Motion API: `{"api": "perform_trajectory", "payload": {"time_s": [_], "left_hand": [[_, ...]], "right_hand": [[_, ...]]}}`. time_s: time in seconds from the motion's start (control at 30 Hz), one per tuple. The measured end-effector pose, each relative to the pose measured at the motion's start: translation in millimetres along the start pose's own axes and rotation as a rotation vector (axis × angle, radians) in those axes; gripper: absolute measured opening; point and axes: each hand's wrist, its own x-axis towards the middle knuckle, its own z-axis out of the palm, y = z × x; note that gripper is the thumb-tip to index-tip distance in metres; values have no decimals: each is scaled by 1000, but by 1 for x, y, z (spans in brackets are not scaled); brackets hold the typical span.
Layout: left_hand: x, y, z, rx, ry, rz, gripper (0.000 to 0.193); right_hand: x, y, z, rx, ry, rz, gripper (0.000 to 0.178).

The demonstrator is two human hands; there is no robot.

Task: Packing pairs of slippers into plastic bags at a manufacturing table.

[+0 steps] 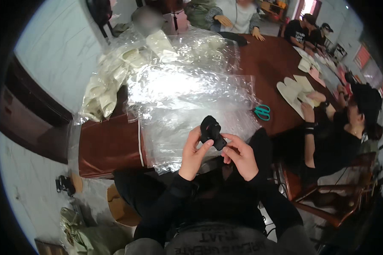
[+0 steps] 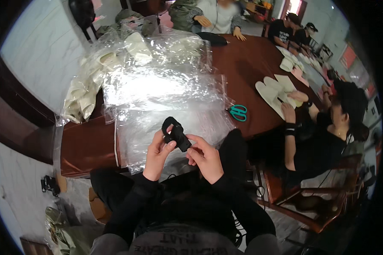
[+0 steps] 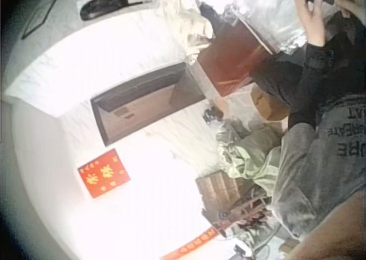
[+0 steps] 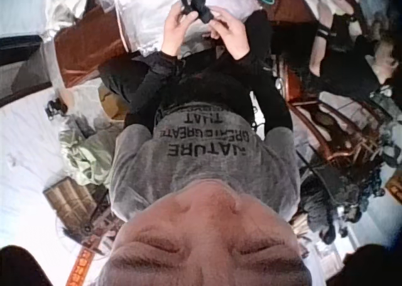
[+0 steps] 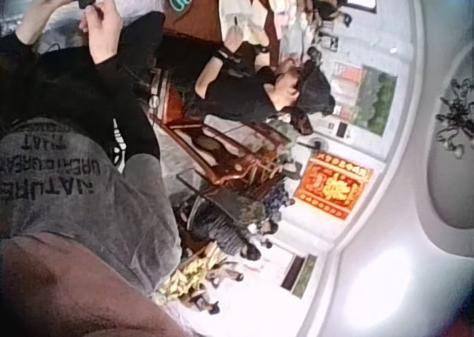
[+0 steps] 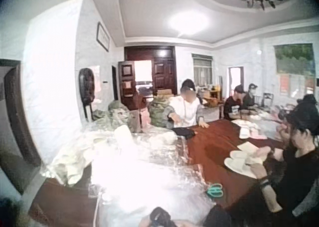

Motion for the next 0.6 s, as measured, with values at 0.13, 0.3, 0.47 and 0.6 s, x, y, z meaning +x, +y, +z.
{"api": "perform_trajectory", "payload": {"time_s": [0.13, 0.3, 0.47, 0.6], "left_hand": [[-6, 0, -2, 172, 150, -16, 43], [3, -21, -4, 509, 260, 69, 32], [13, -48, -17, 285, 218, -51, 18], [13, -43, -20, 355, 214, -20, 18]], "right_hand": [[4, 12, 8, 1, -4, -10, 36], [12, 31, 21, -119, 111, -27, 33], [31, 55, 3, -465, 57, -135, 31], [28, 9, 19, -633, 203, -534, 23]]}}
